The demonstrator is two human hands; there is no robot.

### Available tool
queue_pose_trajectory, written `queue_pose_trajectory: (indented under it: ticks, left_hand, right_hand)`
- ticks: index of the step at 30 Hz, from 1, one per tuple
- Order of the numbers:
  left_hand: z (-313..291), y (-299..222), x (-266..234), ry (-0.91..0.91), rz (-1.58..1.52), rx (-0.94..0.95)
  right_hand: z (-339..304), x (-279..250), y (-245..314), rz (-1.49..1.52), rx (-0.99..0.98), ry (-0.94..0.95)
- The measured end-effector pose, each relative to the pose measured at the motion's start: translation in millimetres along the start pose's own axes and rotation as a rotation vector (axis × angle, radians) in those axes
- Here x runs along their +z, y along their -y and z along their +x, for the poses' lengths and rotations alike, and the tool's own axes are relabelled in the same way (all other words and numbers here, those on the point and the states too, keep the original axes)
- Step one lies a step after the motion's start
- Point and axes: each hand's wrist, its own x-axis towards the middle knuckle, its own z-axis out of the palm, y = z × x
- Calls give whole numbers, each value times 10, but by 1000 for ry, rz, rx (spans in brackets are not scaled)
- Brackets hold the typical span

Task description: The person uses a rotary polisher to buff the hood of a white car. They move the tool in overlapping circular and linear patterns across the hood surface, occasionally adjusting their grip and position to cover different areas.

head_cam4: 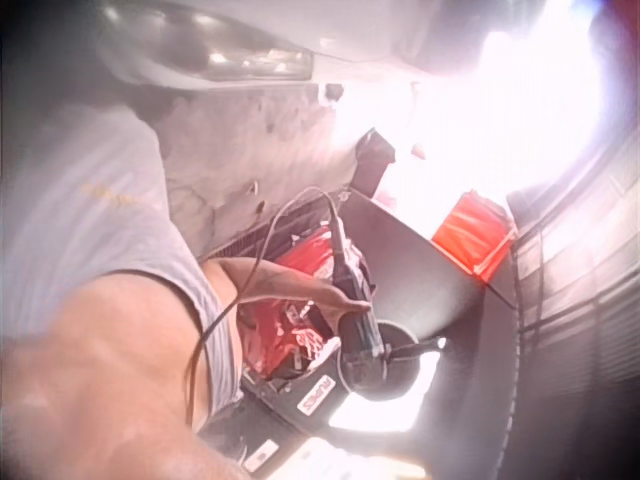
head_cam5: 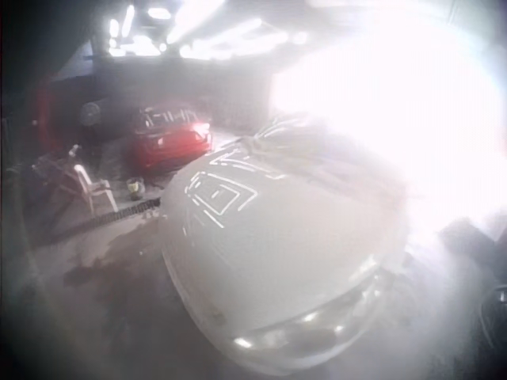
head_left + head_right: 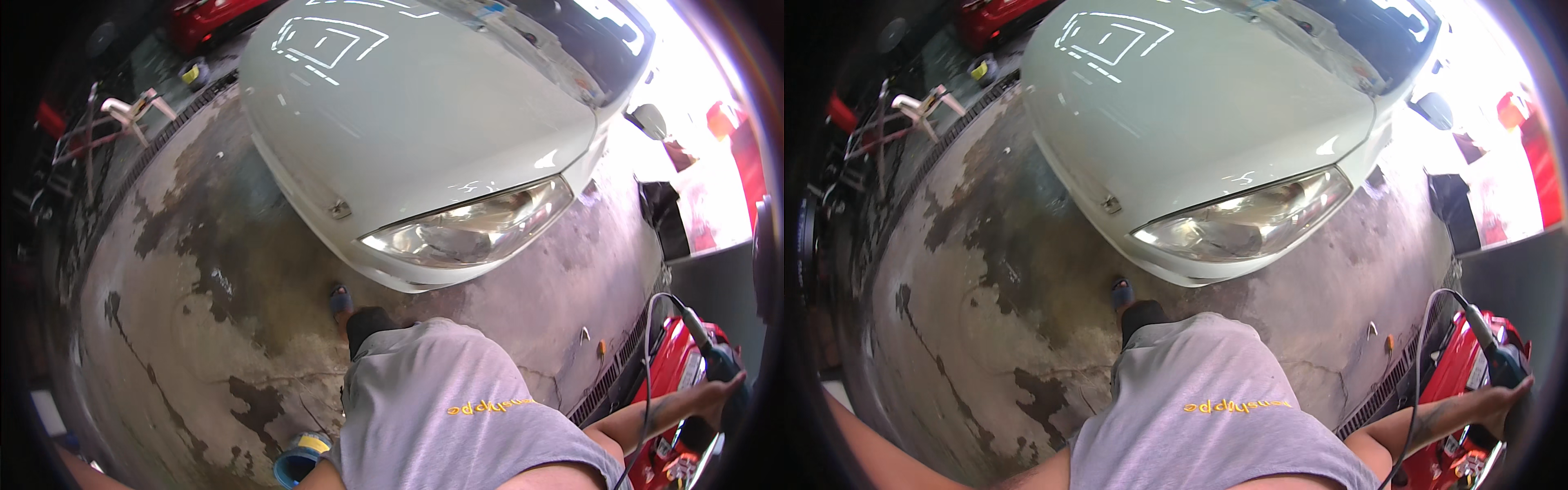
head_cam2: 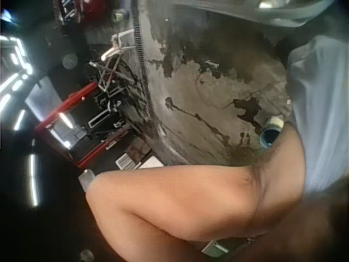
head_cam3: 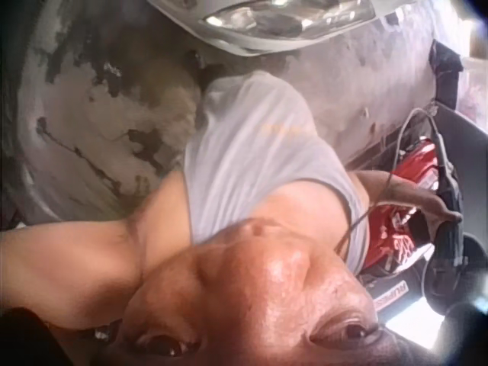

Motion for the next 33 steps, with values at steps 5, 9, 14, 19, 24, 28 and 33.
queue_pose_trajectory:
  ticks: [5,9,14,19,24,28,33]
  left_hand:
    - [706,-866,793,-15,-363,282]
    - [952,-1849,1563,218,-725,472]
    - [78,-3086,3294,1257,-1323,582]
    - [-1334,-3650,3878,1832,-1371,454]
    - [-1770,-3826,4123,1838,-1734,6]
    - [-1633,-3731,4385,2016,-1746,-126]
    - [-1785,-3311,4527,1809,-1945,-669]
  right_hand:
    - [-252,-20,651,42,83,71]
    - [-733,231,1271,185,347,289]
    - [-948,68,1945,122,366,571]
    - [-1885,458,2868,431,542,894]
    - [-2159,734,3808,640,952,1155]
    - [-2412,942,3925,674,692,1417]
    - [-2815,1142,4064,781,942,1680]
